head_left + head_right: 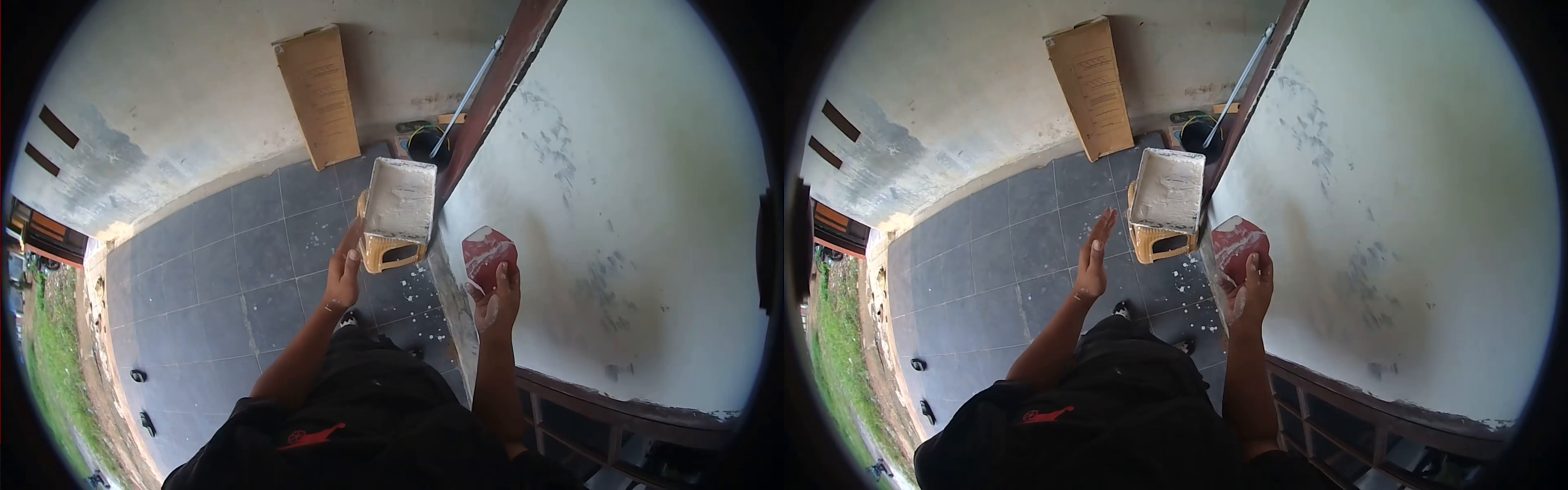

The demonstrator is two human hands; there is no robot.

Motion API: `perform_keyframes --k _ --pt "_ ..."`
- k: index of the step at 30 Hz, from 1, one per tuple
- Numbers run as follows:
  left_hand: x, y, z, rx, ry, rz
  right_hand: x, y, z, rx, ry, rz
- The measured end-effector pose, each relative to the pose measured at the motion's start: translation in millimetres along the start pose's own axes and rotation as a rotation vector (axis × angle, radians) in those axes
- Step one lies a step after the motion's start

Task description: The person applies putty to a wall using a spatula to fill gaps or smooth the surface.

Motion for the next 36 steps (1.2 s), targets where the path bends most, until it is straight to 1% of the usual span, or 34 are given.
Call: perform_keyframes --k 2,5,9,12,14,15,17,19,21,23,26,27,29,30,31,32,33,34,35,36 --pt "23.6 -3.4 3.8 -0.025 -0.006 0.029 -10.3 19.7 11.0 -0.028 0.021 -0.006" --pt "60.2 -12.9 12.2 0.030 -0.019 0.047 -28.8 47.2 29.3 -0.048 -0.027 0.128" --pt "98.4 -27.6 22.7 0.097 -0.026 0.084 -60.5 71.8 44.6 -0.128 0.006 0.212" --pt "117.7 -49.7 29.2 0.147 -0.009 0.093 -81.4 82.9 56.9 -0.146 0.022 0.167" --pt "125.6 -70.8 34.6 0.220 0.009 0.106 -91.4 85.3 72.1 -0.060 0.051 -0.030" --pt "126.6 -81.7 38.8 0.231 0.008 0.101 -96.0 86.3 79.3 -0.073 0.036 -0.045" --pt "127.8 -103.9 44.8 0.347 0.054 0.091 -94.7 90.1 98.9 -0.088 0.043 -0.105" --pt "122.4 -118.3 54.9 0.363 0.060 0.098 -90.1 97.2 123.8 -0.102 0.033 -0.162" --pt "118.7 -131.4 73.0 0.368 0.072 0.116 -81.0 109.7 157.2 -0.107 0.083 -0.367" --pt "113.9 -139.2 84.0 0.369 0.071 0.117 -80.9 120.1 184.4 -0.132 0.102 -0.388" --pt "113.7 -159.7 97.3 0.419 0.077 0.108 -77.0 151.7 221.5 -0.158 0.118 -0.451" --pt "113.1 -171.8 98.5 0.444 0.078 0.110 -72.9 162.6 231.6 -0.157 0.116 -0.492" --pt "115.9 -200.7 100.7 0.533 0.163 0.077 -66.0 186.8 248.4 -0.213 0.135 -0.557" --pt "115.0 -218.0 99.1 0.559 0.164 0.078 -61.0 200.6 255.6 -0.250 0.143 -0.617" --pt "114.0 -236.0 96.0 0.600 0.195 0.075 -59.9 212.9 263.4 -0.219 0.132 -0.638" --pt "114.2 -255.4 94.7 0.637 0.222 0.072 -57.3 227.8 272.0 -0.239 0.140 -0.645" --pt "112.6 -273.5 89.9 0.667 0.219 0.074 -53.6 241.6 276.8 -0.212 0.151 -0.664" --pt "110.0 -290.5 87.8 0.693 0.261 0.056 -50.2 254.0 282.9 -0.184 0.161 -0.683" --pt "108.1 -308.7 87.6 0.716 0.301 0.039 -44.2 269.6 290.9 -0.189 0.154 -0.725" --pt "103.8 -322.7 83.4 0.751 0.299 0.043 -34.8 283.3 294.4 -0.219 0.168 -0.736"
Point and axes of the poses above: each hand's wrist, its own z-axis towards the middle knuckle, its own x-axis out of the back of the hand, y = z × x, the point moved 5 cm from there along z, towards the middle knuckle, and after that the axes turned 5 degrees about -x, right-handed, at the moved point
